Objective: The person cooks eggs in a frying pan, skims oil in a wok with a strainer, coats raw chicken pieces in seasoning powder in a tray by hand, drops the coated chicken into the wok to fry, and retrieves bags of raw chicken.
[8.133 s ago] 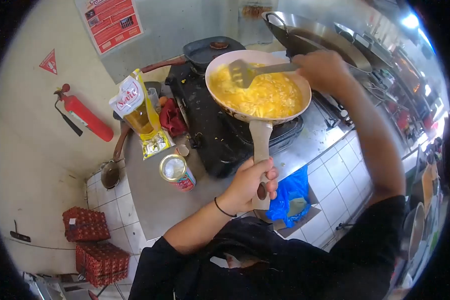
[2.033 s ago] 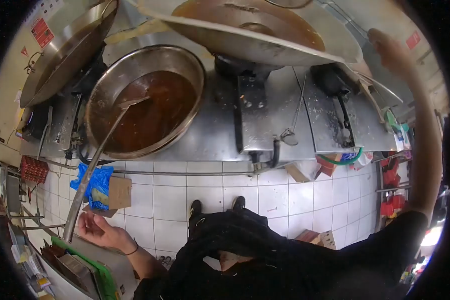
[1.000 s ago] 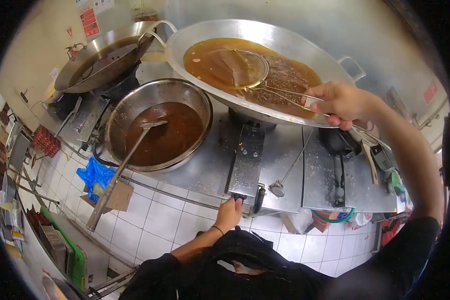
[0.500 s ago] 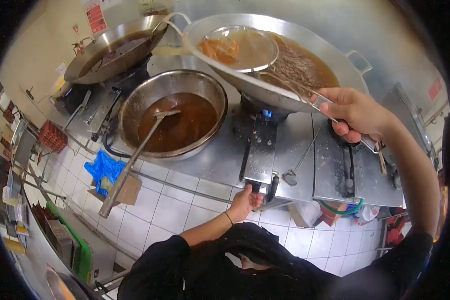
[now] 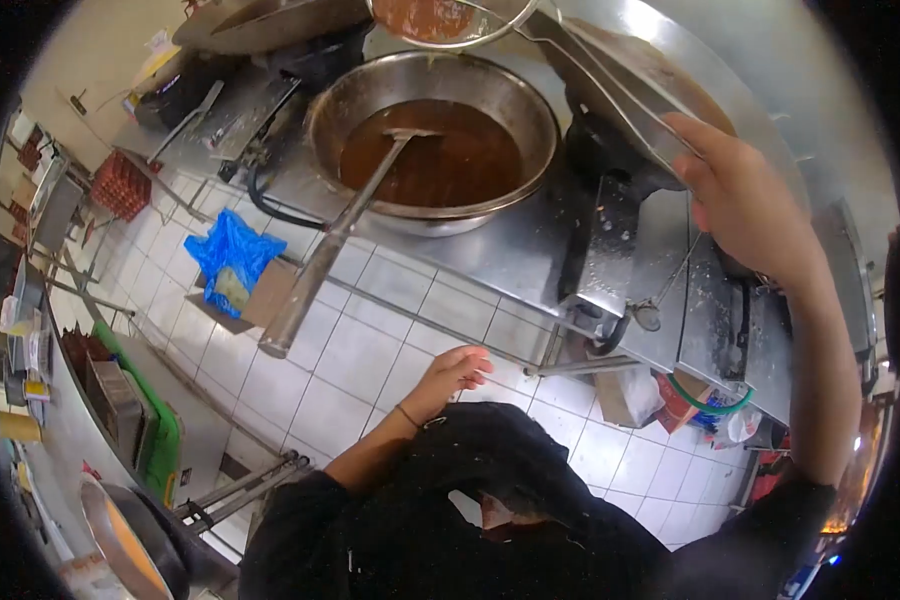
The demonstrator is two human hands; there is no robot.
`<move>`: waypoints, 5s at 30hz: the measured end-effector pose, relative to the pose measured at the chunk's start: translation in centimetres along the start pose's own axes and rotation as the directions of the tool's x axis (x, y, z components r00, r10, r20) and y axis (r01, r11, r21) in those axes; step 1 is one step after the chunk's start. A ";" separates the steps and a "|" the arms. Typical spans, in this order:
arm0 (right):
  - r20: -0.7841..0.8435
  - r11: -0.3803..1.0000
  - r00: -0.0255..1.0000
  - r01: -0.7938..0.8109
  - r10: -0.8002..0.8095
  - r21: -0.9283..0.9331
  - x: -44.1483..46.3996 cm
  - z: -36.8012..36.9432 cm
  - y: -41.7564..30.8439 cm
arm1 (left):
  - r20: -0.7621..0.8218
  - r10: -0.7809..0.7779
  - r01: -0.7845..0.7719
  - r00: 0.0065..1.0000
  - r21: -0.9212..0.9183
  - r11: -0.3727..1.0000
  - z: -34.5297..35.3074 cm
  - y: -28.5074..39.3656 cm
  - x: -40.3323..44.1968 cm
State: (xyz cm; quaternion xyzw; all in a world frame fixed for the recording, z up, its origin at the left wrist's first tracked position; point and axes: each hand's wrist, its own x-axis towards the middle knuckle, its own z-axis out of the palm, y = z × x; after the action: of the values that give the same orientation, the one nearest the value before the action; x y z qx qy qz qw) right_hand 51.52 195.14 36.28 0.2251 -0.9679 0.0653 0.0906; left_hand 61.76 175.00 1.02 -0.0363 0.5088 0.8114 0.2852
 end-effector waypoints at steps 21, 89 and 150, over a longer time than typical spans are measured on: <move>-0.001 0.848 0.981 -0.167 0.192 -0.502 -4.6 6.2 0.0 | -0.404 0.128 0.057 0.906 0.415 0.908 -9.7 -9.1 -12.4; 0.425 0.696 0.816 -0.565 0.391 0.443 -2.4 -5.7 -1.2 | 0.088 0.162 -0.097 0.983 0.994 0.051 -27.9 -16.7 -11.3; 0.348 0.733 0.806 -0.149 0.479 -0.664 -5.0 -10.8 31.4 | -0.400 0.347 0.049 0.849 0.711 0.701 -7.4 -16.8 -5.0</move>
State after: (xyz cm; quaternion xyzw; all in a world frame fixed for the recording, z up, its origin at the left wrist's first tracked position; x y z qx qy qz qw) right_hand 43.52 227.01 43.13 0.0193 -0.9496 -0.2940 -0.1071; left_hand 72.61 171.93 -14.31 -0.0942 0.8338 0.5401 0.0642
